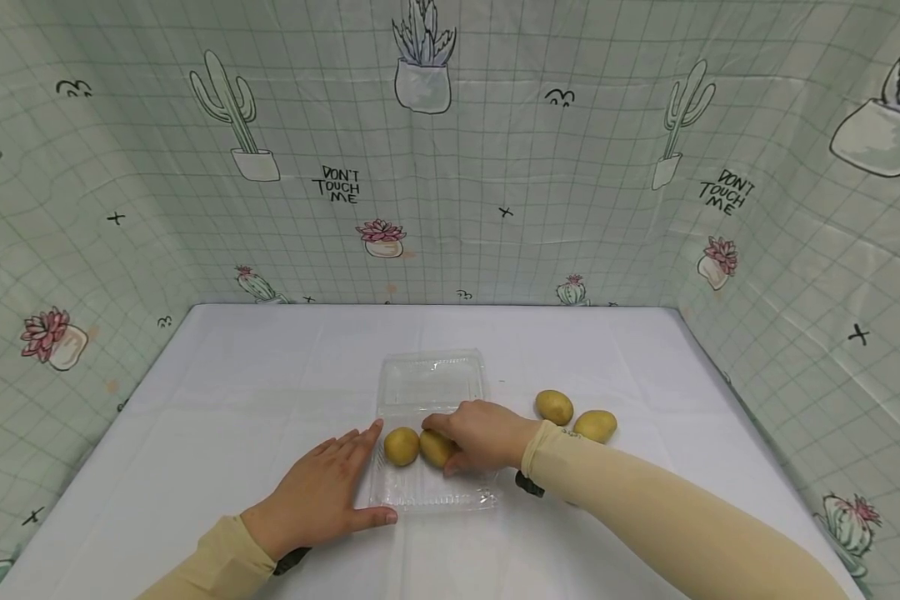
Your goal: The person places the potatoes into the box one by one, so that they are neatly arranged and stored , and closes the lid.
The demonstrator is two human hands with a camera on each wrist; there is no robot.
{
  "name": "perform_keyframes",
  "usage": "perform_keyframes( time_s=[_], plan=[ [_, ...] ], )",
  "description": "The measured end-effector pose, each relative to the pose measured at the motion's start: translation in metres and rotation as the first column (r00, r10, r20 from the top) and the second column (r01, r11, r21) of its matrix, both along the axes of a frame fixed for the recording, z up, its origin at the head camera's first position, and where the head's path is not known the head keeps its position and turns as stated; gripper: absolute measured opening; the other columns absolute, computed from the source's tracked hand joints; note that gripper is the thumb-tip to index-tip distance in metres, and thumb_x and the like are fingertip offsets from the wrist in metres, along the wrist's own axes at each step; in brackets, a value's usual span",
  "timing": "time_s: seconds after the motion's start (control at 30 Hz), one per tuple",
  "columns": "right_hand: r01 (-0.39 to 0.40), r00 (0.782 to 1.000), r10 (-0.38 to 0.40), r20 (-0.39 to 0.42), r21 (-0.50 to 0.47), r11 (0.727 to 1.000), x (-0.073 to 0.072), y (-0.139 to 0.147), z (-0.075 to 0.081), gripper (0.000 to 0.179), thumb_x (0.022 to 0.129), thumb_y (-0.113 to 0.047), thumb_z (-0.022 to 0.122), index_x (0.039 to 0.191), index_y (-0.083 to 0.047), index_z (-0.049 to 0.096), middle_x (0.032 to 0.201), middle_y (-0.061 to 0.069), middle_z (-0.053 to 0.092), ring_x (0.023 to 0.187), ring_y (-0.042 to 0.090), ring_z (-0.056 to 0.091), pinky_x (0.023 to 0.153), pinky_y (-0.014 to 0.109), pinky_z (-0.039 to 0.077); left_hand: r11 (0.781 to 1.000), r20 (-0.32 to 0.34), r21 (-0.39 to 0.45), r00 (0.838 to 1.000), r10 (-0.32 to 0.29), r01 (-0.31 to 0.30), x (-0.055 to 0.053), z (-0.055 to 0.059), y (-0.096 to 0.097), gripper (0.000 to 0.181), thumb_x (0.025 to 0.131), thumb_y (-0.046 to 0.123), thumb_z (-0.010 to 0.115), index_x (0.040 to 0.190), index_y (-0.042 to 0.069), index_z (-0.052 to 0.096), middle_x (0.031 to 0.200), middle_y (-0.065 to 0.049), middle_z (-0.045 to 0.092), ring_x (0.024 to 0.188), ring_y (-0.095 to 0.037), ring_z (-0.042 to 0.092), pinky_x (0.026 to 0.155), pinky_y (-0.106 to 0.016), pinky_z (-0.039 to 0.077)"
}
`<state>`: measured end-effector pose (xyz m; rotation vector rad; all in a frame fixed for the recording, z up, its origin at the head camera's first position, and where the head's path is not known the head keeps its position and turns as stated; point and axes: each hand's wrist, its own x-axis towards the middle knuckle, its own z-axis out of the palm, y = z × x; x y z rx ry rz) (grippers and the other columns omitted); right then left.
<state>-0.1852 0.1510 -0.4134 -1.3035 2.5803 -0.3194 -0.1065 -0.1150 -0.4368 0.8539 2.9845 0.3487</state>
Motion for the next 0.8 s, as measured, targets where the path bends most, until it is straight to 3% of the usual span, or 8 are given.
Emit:
perform_keyframes(
  time_s=[0.47,0.8],
  plan=[
    [0.025,1.0,-0.025,-0.015,0.038,0.999,-0.0003,0.0,0.0008,0.062,0.08,-0.033,0.085,0.133,-0.014,0.059,0.07,-0.018,0.056,0.061,0.0,0.053,0.065,0.025,0.051,1.0,-0.003,-0.001,1.0,0.007,-0.007,0.0007,-0.0006,-0.0002,0.111,0.082,0.077,0.058,0.156,0.0,0.028,0.143,-0.02,0.051,0.133,-0.037,0.047,0.106,-0.053,0.038],
    [0.008,0.997,-0.002,-0.078,0.074,0.997,0.0012,0.0013,0.0039,0.06,0.081,-0.035,0.084,0.133,-0.017,0.06,0.079,-0.012,0.065,0.065,0.002,0.056,0.066,0.028,0.053,1.0,-0.009,-0.006,1.0,0.003,-0.003,0.0011,-0.0002,0.0004,0.111,0.082,0.077,0.058,0.155,0.0,0.028,0.143,-0.02,0.051,0.132,-0.037,0.048,0.106,-0.053,0.039]
  ],
)
